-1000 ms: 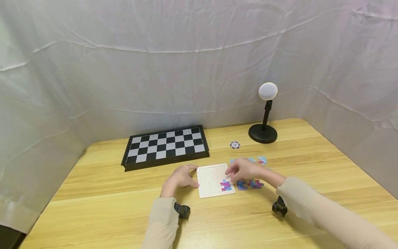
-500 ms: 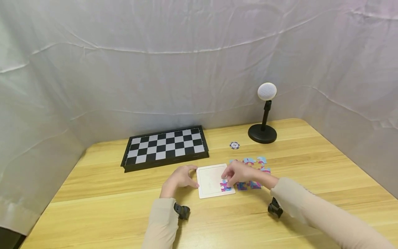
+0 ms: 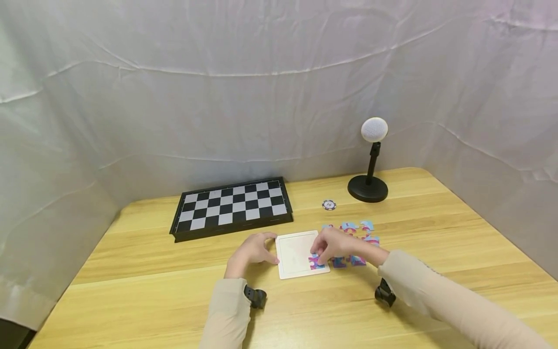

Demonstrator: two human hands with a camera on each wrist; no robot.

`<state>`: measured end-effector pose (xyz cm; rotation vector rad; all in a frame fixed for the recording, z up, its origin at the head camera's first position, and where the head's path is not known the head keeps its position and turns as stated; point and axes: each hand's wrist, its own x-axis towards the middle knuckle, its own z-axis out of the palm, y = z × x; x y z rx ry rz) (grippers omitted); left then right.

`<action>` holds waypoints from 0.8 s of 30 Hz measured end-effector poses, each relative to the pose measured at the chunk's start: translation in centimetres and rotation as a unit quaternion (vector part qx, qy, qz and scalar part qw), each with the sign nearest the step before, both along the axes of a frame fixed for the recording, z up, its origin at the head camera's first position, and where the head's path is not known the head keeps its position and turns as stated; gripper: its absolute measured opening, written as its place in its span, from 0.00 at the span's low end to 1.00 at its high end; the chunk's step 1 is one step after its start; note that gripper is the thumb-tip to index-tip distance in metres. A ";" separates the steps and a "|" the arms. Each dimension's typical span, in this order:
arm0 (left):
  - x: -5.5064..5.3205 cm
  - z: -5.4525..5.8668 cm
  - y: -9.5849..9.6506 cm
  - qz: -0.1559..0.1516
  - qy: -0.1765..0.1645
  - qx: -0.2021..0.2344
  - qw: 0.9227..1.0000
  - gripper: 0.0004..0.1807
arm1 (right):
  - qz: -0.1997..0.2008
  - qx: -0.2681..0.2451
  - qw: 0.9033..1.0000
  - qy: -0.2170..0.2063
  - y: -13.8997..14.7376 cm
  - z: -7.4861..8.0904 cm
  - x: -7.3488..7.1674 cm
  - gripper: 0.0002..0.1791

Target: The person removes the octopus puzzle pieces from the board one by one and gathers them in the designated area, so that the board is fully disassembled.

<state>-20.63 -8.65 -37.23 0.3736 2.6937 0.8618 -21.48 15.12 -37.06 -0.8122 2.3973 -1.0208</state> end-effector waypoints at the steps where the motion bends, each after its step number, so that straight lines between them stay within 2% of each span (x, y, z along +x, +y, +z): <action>1: 0.0 0.0 0.0 0.000 0.000 0.000 1.000 0.38 | 0.001 0.000 1.000 0.002 0.0 0.0 0.0 0.10; 12: 0.1 0.1 0.0 0.003 0.001 0.001 1.000 0.38 | 0.013 -0.008 0.999 0.032 0.0 0.1 0.0 0.07; 24: 0.2 0.1 0.0 0.003 0.004 0.001 1.000 0.37 | 0.020 -0.023 0.999 0.024 0.3 0.4 0.2 0.05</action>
